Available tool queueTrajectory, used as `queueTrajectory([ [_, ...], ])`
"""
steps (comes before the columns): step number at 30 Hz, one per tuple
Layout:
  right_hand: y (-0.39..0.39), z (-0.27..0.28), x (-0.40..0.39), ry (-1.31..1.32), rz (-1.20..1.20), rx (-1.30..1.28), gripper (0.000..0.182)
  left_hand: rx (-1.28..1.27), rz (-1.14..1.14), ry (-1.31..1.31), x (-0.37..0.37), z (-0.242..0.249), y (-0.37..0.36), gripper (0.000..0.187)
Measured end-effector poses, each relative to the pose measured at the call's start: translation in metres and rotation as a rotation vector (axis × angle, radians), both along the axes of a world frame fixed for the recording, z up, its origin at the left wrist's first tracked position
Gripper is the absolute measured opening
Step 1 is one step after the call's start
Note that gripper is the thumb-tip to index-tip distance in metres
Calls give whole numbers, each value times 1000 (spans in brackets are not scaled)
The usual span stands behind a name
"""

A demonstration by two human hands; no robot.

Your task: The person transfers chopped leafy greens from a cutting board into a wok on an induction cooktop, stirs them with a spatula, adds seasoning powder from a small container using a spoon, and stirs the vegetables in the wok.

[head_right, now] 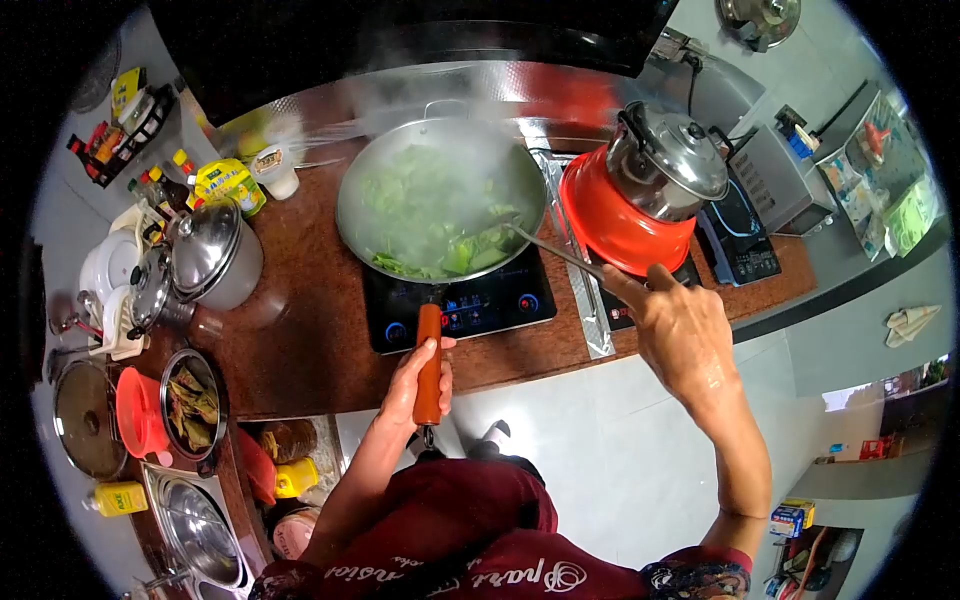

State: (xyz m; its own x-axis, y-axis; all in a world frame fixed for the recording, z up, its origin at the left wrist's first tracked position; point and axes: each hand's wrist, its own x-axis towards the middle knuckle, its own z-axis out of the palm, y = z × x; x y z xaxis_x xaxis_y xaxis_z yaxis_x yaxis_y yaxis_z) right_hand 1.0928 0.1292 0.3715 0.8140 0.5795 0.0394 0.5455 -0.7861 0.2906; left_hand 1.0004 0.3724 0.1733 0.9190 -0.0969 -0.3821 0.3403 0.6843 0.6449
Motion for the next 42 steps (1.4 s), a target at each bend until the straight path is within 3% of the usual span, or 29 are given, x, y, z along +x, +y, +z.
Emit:
queueTrajectory([
  [5,29,-53,29,-42,48,-67,46,9,-9,1,0,0,0,43],
  [11,60,-110,59,-145,113,81,42,33,-2,5,0,2,0,46],
  [15,24,-77,26,-52,158,-89,48,2,-1,-15,0,-1,1,44],
  [19,-2,-30,30,-3,59,-66,52,31,5,10,0,1,-1,48],
  [24,22,-45,33,-42,7,126,52,53,-1,-8,-1,1,0,48],
  [27,49,-76,44,29,73,69,50,66,-6,3,-1,1,1,49],
  [29,68,-100,55,-25,101,178,48,74,-12,14,-1,1,2,50],
  [33,81,-121,53,-72,150,120,45,78,-6,21,-2,1,2,51],
  [37,40,-86,36,-63,213,-31,48,86,1,17,-1,0,2,52],
  [39,21,-60,47,-85,113,-110,51,64,-1,20,-1,1,1,52],
  [42,3,-34,57,-166,85,36,51,75,-8,12,-2,1,4,52],
])
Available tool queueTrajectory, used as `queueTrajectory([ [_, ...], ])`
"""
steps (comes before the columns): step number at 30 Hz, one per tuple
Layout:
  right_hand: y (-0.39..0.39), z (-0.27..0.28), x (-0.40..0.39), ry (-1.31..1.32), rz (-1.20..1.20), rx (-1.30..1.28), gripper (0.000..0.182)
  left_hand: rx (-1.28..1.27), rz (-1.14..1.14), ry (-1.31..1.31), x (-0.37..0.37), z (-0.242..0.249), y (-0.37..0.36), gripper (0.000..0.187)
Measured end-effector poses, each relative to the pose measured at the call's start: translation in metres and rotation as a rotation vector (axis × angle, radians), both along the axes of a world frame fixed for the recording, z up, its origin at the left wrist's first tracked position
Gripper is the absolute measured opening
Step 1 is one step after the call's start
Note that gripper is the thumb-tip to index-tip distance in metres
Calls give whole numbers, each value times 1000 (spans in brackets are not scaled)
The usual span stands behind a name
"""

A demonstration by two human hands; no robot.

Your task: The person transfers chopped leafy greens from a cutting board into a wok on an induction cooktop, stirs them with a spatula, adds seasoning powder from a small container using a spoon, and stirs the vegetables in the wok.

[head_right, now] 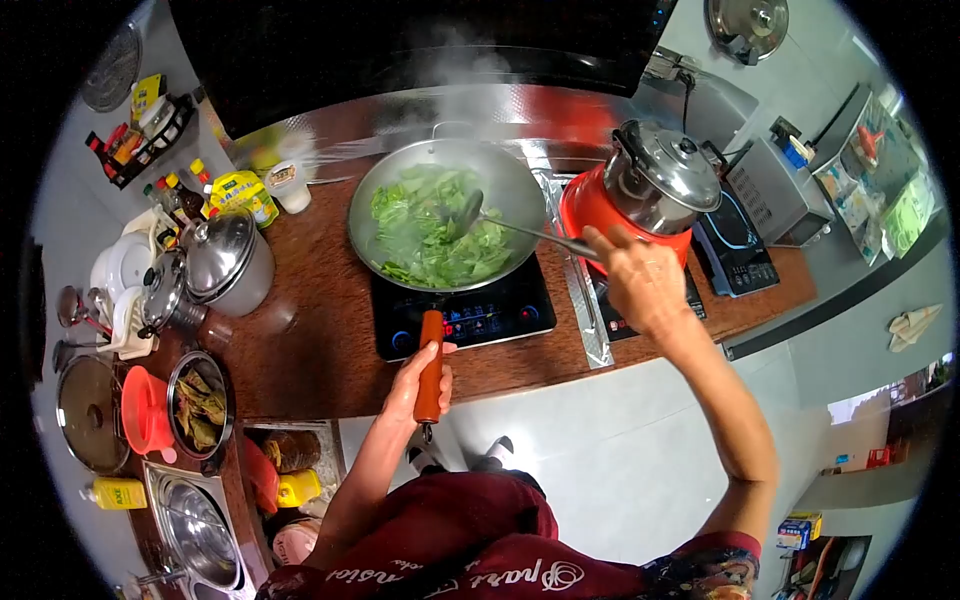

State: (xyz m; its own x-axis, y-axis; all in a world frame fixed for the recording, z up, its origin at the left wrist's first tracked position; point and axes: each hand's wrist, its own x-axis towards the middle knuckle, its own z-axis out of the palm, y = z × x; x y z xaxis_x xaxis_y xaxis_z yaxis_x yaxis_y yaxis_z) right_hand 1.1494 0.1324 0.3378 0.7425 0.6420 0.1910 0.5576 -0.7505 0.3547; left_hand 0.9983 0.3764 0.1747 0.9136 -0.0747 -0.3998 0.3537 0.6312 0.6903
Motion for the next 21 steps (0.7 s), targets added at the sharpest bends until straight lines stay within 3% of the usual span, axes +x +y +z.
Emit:
queueTrajectory([
  [11,25,107,42,-21,164,-269,35,21,-89,55,-2,9,34,49],
  [14,34,117,72,-36,486,-271,34,23,-113,51,-1,7,39,48],
  [17,73,126,62,68,442,-297,30,18,-117,54,-2,5,41,48],
  [18,84,118,60,52,495,-295,26,17,-115,57,-2,5,41,47],
  [19,101,114,50,73,388,-391,25,16,-116,59,-2,5,40,47],
  [20,106,92,60,81,483,-306,19,14,-122,50,-1,4,41,48],
  [21,118,87,49,29,383,-361,13,14,-123,47,-1,5,41,47],
])
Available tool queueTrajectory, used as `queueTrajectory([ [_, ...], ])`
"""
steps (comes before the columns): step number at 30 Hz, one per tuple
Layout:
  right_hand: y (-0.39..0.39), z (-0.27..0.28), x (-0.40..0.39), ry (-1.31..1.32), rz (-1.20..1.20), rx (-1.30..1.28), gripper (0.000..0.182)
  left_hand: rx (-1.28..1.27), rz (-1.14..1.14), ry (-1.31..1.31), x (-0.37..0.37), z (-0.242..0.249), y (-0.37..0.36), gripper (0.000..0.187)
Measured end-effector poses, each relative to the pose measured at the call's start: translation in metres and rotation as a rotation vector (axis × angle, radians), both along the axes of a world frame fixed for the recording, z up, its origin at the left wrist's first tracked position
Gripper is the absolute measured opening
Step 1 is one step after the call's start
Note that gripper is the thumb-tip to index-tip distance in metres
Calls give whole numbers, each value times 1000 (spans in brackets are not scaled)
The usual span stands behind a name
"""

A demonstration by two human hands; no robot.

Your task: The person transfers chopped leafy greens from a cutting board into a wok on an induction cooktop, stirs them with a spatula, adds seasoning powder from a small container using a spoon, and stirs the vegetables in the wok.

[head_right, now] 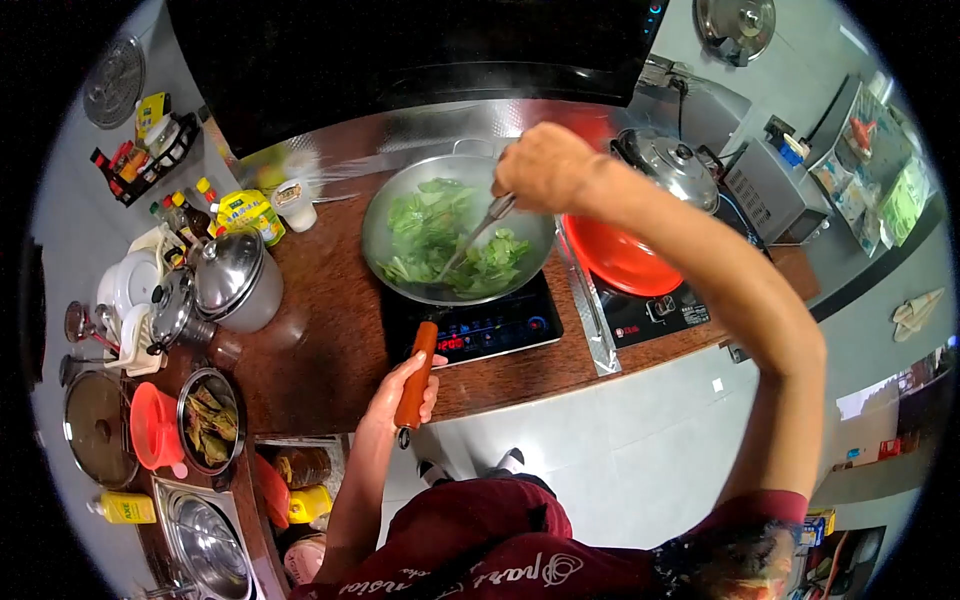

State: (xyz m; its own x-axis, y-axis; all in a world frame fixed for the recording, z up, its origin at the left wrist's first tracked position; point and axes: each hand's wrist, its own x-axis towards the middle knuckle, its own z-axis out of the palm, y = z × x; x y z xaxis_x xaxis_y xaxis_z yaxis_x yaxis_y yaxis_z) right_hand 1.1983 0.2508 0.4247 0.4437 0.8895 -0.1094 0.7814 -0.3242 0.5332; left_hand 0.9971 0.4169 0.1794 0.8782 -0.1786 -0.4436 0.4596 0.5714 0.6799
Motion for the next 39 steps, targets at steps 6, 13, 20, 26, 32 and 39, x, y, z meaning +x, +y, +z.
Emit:
queueTrajectory([
  [6,-24,-27,50,-79,-160,82,20,-6,5,0,0,3,-1,47],
  [13,-67,23,12,-12,-154,144,22,-19,33,-15,0,-2,-9,49],
  [20,-10,41,-23,-128,-259,-267,25,-9,61,-7,3,-1,-20,49],
  [26,3,-64,44,-99,-304,-165,24,-30,40,-53,4,-5,-16,45],
  [32,-27,-105,97,-51,-279,214,28,-28,40,-42,7,-4,-17,45],
  [39,-64,-97,37,-141,-108,240,46,-23,48,-46,7,-4,-18,44],
])
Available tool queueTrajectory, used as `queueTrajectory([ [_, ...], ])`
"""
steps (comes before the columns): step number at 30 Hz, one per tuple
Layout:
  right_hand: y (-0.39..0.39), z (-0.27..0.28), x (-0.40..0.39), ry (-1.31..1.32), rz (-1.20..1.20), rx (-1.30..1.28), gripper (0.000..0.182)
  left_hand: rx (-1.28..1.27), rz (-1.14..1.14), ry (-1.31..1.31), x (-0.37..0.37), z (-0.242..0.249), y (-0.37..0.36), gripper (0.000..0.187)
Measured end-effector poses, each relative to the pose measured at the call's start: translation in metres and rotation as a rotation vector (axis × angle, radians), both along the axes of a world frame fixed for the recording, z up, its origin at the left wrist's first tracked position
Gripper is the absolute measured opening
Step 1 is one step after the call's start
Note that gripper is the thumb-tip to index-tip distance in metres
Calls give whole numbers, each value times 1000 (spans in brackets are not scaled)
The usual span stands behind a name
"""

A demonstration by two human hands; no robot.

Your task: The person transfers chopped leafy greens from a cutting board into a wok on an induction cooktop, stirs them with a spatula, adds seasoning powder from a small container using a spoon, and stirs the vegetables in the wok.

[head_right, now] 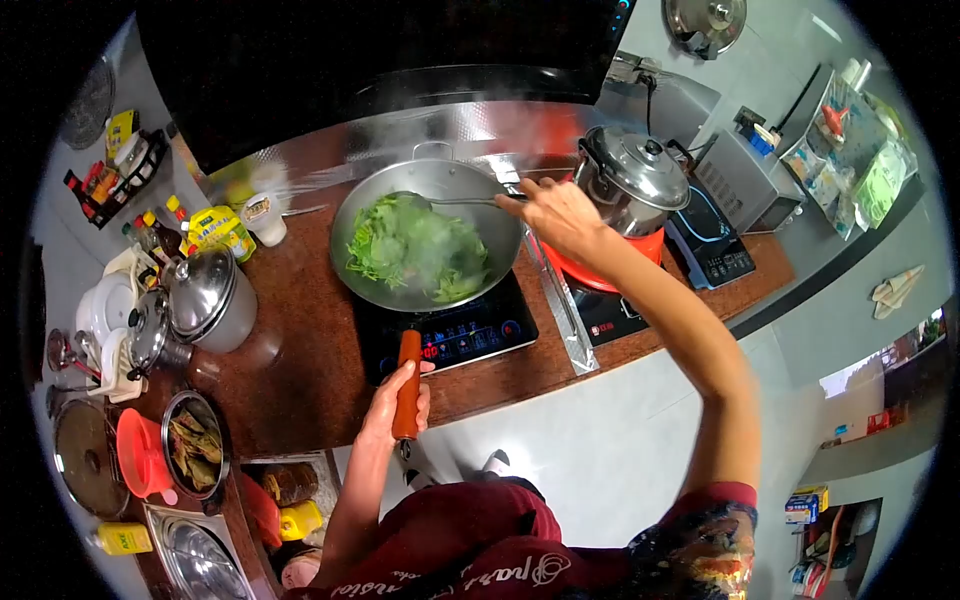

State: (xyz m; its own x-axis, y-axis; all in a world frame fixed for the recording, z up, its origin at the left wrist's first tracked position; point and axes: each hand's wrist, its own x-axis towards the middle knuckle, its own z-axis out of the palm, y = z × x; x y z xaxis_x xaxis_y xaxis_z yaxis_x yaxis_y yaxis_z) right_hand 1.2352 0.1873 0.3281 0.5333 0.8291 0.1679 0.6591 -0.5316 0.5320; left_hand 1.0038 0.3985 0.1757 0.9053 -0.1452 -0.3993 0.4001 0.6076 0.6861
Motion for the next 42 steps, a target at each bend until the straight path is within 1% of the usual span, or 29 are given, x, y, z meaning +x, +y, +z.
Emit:
queueTrajectory([
  [1,-10,5,-10,-59,15,-68,50,-5,1,3,0,-1,0,45],
  [2,-18,16,-21,5,-1,-112,55,-10,5,5,-1,-1,-1,47],
  [3,-27,23,-29,-4,-12,-117,58,-15,9,2,0,-1,0,48],
  [5,-51,25,-20,-71,60,-105,58,-24,6,-6,0,-2,0,46],
  [7,-54,32,-16,-39,49,-12,56,-20,7,2,0,-1,1,46],
  [8,-51,36,-19,5,-130,-17,45,-11,9,16,0,0,0,46],
  [9,-47,41,-16,41,-186,10,41,0,11,27,0,2,1,46],
  [11,-55,28,21,79,-195,82,44,5,1,15,-1,2,2,46],
  [14,-28,41,46,132,-460,54,39,0,-10,24,-1,1,5,46],
  [17,-11,45,87,266,-390,147,32,10,-21,40,-2,5,8,45],
  [20,33,52,122,467,-716,3,27,-36,-38,43,-2,3,13,40],
  [21,41,43,144,545,-678,-44,32,-41,-43,48,-2,3,15,40],
  [23,66,35,145,550,-639,8,23,-27,-72,64,-1,3,20,40],
  [25,89,35,126,462,-350,-84,29,-7,-75,60,0,4,22,40],
  [26,96,37,114,378,-369,-63,36,3,-71,58,0,6,22,44],
  [27,98,37,107,331,-280,-55,36,9,-69,62,-1,6,20,49],
  [28,96,35,101,285,-194,-50,37,5,-61,64,0,6,19,49],
  [29,91,30,97,243,-112,-46,37,-2,-58,68,0,5,18,48],
  [30,87,21,90,58,-98,-159,40,7,-49,66,0,3,16,47],
  [31,74,16,83,87,-61,-147,42,-32,-40,47,0,2,16,42],
  [33,41,11,54,138,9,-117,46,-29,-32,29,0,-5,16,43],
  [35,0,6,21,122,165,32,51,-21,-13,27,0,-5,14,45],
  [37,-35,1,-12,208,41,110,53,-6,-14,-3,0,-6,13,45],
  [40,-94,-21,-40,251,-58,182,52,-10,-8,14,1,-3,14,46],
  [42,-113,-24,-61,282,-139,228,52,-9,1,8,2,1,12,46],
])
